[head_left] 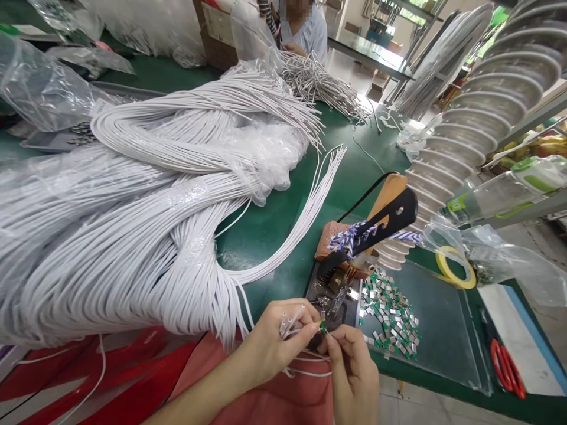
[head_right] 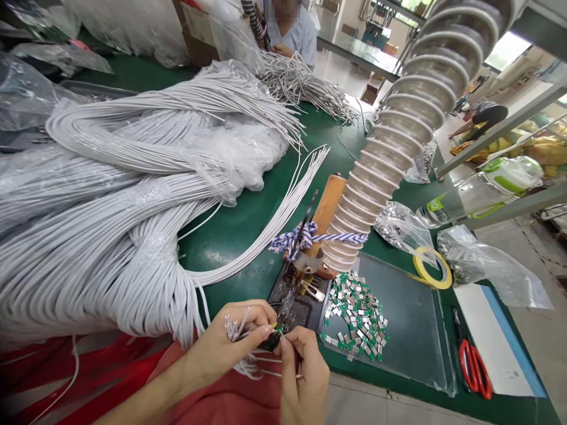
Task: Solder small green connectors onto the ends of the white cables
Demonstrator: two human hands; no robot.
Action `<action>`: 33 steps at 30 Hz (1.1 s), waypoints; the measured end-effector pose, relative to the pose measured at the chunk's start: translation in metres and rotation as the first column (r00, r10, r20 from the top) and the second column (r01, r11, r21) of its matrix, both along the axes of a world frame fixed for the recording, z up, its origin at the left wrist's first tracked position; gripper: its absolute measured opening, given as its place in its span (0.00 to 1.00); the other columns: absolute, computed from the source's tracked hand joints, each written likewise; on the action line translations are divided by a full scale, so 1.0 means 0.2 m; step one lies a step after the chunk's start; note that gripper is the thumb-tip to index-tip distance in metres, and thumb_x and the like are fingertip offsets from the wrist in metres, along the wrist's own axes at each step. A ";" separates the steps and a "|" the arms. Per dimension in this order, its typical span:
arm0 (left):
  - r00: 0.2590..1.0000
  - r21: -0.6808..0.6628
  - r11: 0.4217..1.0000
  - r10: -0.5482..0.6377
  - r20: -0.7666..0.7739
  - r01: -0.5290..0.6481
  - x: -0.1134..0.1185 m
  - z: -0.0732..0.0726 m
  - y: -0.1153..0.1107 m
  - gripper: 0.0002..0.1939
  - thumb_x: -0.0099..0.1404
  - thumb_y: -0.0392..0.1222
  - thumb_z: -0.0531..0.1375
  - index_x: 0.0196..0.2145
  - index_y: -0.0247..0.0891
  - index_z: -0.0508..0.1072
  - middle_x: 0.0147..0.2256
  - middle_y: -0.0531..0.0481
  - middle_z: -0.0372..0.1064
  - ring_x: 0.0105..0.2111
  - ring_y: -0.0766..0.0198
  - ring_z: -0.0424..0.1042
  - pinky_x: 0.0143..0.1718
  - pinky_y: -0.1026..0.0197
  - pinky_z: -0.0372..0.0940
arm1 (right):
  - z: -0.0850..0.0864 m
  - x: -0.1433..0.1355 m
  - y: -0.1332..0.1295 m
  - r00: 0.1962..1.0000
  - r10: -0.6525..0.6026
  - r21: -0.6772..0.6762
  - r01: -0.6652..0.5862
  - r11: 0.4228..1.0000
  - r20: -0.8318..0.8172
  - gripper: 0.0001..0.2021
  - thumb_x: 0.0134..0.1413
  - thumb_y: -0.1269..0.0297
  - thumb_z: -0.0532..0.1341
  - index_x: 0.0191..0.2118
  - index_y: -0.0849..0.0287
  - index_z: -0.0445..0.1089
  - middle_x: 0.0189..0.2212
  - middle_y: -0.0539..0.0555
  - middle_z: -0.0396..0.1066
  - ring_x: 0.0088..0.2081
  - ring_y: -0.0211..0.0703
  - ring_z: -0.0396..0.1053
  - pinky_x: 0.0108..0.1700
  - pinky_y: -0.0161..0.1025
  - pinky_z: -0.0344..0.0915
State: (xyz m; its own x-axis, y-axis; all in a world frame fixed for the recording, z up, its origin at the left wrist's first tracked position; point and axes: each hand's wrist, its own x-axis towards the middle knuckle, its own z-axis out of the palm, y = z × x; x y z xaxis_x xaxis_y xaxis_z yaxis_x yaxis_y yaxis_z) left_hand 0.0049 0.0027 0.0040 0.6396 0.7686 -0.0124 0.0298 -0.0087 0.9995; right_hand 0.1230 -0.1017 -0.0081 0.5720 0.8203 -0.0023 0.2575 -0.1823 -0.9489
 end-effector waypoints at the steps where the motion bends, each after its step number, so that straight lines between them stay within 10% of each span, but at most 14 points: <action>1: 1.000 -0.004 1.000 0.006 -0.011 -0.006 0.00 0.00 0.00 0.14 0.63 0.36 0.56 0.20 0.35 0.65 0.27 0.49 0.68 0.24 0.67 0.63 0.25 0.67 0.56 | 0.00 0.00 0.01 1.000 0.003 0.026 -0.003 1.000 0.021 0.08 0.61 0.59 0.59 0.33 0.55 0.69 0.28 0.50 0.70 0.31 0.39 0.69 0.33 0.30 0.65; 20: 0.998 -0.045 0.997 0.058 -0.009 -0.058 0.00 0.05 0.01 0.14 0.63 0.37 0.56 0.20 0.34 0.66 0.28 0.47 0.69 0.25 0.65 0.65 0.26 0.66 0.57 | 0.00 0.04 0.04 0.997 0.055 0.150 -0.063 0.987 0.054 0.06 0.60 0.66 0.60 0.31 0.56 0.70 0.37 0.54 0.71 0.39 0.42 0.70 0.42 0.34 0.67; 33: 0.995 -0.073 0.992 -0.102 0.010 0.103 -0.08 -0.03 -0.13 0.15 0.65 0.41 0.56 0.21 0.34 0.65 0.28 0.48 0.68 0.24 0.67 0.64 0.25 0.67 0.56 | -0.05 0.03 -0.09 0.977 0.184 0.088 -0.194 0.977 0.105 0.06 0.57 0.59 0.61 0.32 0.54 0.68 0.23 0.46 0.57 0.21 0.35 0.54 0.20 0.30 0.53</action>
